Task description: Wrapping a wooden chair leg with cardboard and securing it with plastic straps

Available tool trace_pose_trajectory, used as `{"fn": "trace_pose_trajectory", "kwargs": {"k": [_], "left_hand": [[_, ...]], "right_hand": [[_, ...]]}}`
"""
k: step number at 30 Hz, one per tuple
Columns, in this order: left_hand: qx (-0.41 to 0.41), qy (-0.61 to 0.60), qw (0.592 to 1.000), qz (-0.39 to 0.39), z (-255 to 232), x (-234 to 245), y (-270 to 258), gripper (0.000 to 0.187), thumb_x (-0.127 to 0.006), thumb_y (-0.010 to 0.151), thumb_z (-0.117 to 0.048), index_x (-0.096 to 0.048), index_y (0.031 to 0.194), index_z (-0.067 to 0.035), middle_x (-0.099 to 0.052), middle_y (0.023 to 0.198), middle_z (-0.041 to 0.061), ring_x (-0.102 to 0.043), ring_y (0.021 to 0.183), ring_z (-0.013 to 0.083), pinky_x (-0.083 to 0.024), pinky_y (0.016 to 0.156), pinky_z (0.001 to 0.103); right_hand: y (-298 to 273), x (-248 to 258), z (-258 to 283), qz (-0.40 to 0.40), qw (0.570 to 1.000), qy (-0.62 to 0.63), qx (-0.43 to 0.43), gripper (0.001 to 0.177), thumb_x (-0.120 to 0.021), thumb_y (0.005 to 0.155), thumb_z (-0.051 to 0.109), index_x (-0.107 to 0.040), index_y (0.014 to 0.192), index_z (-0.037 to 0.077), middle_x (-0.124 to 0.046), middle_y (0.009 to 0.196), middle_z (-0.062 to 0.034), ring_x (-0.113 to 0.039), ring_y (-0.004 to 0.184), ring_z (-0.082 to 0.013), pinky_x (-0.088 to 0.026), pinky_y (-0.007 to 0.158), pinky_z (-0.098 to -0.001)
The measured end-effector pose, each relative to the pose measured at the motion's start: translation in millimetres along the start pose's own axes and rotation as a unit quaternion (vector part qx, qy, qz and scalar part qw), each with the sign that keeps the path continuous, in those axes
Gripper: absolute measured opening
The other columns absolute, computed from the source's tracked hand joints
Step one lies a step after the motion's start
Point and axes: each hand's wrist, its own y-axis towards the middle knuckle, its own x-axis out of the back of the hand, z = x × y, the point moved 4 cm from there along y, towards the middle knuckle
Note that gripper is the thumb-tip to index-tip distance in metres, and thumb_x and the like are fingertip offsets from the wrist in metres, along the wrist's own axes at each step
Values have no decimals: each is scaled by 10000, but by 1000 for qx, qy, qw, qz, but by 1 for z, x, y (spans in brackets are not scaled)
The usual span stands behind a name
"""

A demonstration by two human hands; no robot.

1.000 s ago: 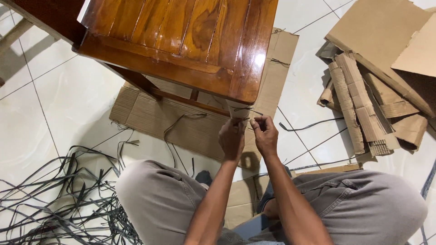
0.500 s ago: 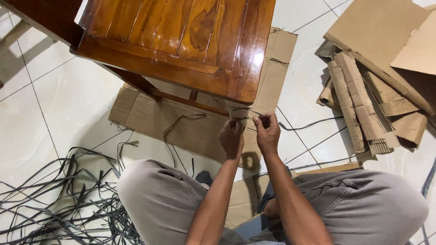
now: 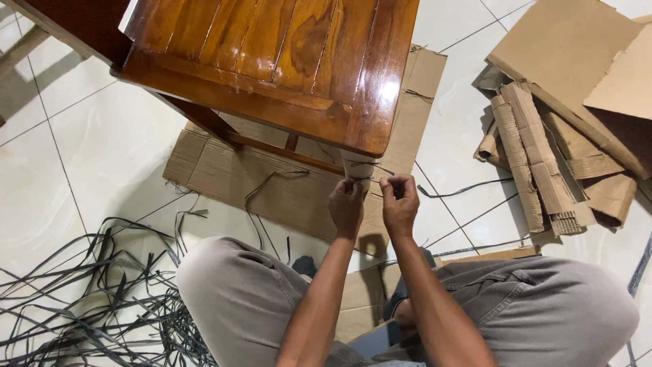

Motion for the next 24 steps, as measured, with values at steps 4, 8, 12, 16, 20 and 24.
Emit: {"fn": "trace_pose_trajectory", "kwargs": {"k": [4,8,12,16,20,24], "left_hand": [[-24,-24,999,8,-2,5,-2,269,-688,844,-315,-781,964,-93,-766,873,172,-727,935,438,-527,760,572],[-18,-45,999,23,-4,9,-4,254,-688,848,-316,-781,978,-118,-788,888,119,-740,955,383,-541,801,538],[-37,-55,997,41,2,16,-3,233,-680,908,-269,-787,1033,-105,-788,911,150,-750,944,386,-561,790,517],[-40,-51,997,41,21,15,0,230,-693,917,-247,-780,1041,-74,-785,931,175,-751,963,375,-562,802,510],[11,-21,999,48,47,12,5,236,-717,875,-307,-796,1043,-161,-796,922,84,-760,955,282,-571,821,457],[16,-7,997,73,60,17,3,242,-692,906,-254,-784,1065,-98,-781,953,160,-747,979,344,-567,844,477]], "right_hand": [[-16,-8,-12,34,999,-30,5,113,-738,963,68,-641,1021,75,-679,813,-91,-650,781,-178,-554,795,-364],[-32,-12,-36,66,992,-105,-15,70,-722,973,149,-678,1026,142,-736,797,-56,-689,730,-154,-558,723,-329],[-44,-11,-51,104,981,-161,-34,92,-690,984,179,-704,1067,142,-772,857,-111,-741,808,-261,-576,748,-383],[-49,-12,-59,141,971,-188,-37,113,-671,992,208,-708,1091,168,-783,877,-99,-759,850,-288,-597,749,-403],[-51,-12,-80,157,964,-209,-42,133,-678,979,242,-708,1084,166,-782,881,-112,-760,865,-313,-627,745,-425],[-53,-8,-97,176,951,-240,-88,171,-674,977,275,-720,1103,169,-796,912,-83,-761,913,-304,-620,799,-446]]}}
